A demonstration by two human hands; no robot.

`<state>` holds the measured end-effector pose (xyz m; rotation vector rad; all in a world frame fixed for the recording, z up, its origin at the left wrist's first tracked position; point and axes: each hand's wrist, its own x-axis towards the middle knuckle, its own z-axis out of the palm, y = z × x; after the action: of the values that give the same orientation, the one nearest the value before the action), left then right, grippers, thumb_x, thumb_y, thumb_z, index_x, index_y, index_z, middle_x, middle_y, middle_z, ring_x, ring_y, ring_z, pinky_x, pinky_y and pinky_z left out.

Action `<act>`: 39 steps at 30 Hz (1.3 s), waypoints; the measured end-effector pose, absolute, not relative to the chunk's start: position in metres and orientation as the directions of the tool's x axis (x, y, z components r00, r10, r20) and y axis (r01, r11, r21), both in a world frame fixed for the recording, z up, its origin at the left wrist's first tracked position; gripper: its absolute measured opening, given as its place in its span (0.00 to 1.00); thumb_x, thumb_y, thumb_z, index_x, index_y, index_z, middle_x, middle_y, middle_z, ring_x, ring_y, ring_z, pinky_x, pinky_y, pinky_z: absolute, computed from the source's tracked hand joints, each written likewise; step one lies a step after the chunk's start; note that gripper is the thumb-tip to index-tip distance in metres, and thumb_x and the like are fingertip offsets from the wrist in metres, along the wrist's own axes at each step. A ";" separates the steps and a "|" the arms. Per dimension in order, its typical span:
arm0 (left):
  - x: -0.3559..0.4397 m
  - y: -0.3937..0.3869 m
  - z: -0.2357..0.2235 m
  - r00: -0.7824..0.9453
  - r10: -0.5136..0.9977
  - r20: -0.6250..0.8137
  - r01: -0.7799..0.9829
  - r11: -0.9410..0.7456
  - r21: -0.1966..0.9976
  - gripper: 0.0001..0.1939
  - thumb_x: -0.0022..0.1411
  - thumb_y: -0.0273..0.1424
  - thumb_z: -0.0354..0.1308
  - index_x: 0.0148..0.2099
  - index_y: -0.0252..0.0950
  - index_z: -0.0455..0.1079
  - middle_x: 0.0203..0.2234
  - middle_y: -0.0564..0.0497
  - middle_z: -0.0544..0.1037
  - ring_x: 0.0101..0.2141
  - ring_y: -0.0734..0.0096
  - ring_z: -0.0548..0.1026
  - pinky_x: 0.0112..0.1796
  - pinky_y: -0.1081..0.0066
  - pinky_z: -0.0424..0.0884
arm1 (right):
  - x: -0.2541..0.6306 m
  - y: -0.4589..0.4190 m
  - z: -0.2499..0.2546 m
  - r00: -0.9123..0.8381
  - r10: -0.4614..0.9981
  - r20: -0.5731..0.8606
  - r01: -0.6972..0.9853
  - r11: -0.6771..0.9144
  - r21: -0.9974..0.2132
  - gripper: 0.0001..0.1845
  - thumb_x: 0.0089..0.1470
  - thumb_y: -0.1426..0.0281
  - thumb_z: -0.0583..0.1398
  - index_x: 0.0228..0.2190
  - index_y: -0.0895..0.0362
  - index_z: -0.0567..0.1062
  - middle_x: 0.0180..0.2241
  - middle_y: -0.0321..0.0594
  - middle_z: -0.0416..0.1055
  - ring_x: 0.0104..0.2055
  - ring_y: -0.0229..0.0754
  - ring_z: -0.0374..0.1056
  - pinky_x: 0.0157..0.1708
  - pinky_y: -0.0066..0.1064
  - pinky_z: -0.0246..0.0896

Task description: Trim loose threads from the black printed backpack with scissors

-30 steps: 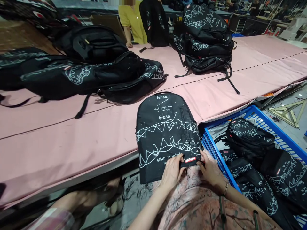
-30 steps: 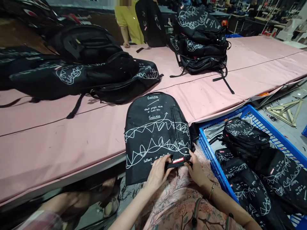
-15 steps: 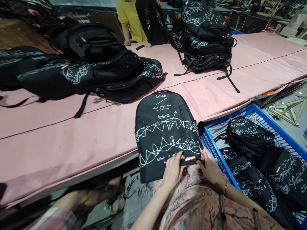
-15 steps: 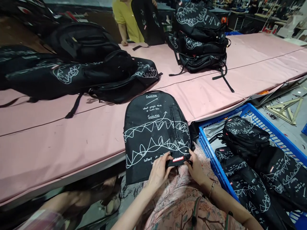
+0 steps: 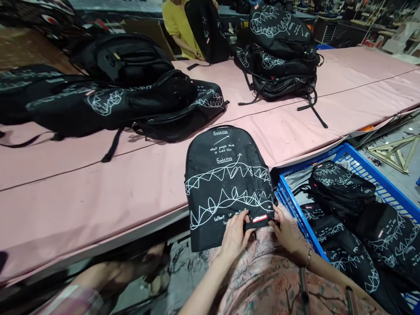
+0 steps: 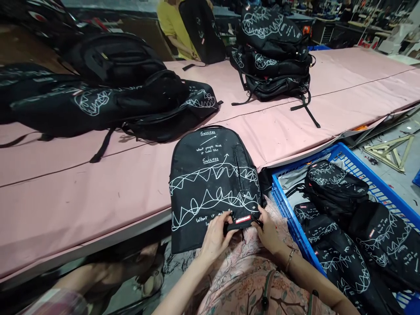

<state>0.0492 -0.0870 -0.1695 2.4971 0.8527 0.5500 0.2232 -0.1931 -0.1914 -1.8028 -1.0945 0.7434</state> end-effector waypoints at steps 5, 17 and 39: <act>0.050 -0.087 -0.168 0.747 0.638 0.186 0.471 -0.706 0.529 0.26 0.60 0.30 0.51 0.59 0.35 0.48 0.40 0.46 0.72 0.41 0.63 0.68 0.43 0.61 0.64 | 0.224 -0.192 -0.180 0.425 0.901 -0.082 0.377 -0.259 -0.890 0.29 0.53 0.69 0.54 0.56 0.59 0.57 0.52 0.49 0.63 0.53 0.47 0.61 0.51 0.40 0.59; 0.053 -0.091 -0.168 0.721 0.652 0.235 0.464 -0.706 0.535 0.25 0.60 0.29 0.49 0.59 0.35 0.49 0.37 0.47 0.73 0.38 0.64 0.69 0.41 0.62 0.66 | 0.225 -0.192 -0.166 0.410 0.905 -0.113 0.373 -0.279 -0.885 0.29 0.54 0.70 0.53 0.57 0.59 0.55 0.53 0.48 0.62 0.56 0.46 0.58 0.53 0.40 0.57; 0.053 -0.095 -0.171 0.683 0.674 0.282 0.460 -0.696 0.551 0.24 0.59 0.29 0.51 0.57 0.35 0.51 0.39 0.45 0.73 0.41 0.61 0.69 0.43 0.58 0.66 | 0.224 -0.194 -0.179 0.415 0.905 -0.090 0.364 -0.256 -0.895 0.28 0.55 0.69 0.52 0.57 0.57 0.54 0.53 0.48 0.62 0.55 0.45 0.57 0.54 0.41 0.55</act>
<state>0.0526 -0.0946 -0.1715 2.4550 0.8801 0.6589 0.2240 -0.1944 -0.1791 -1.8150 -1.0934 0.7953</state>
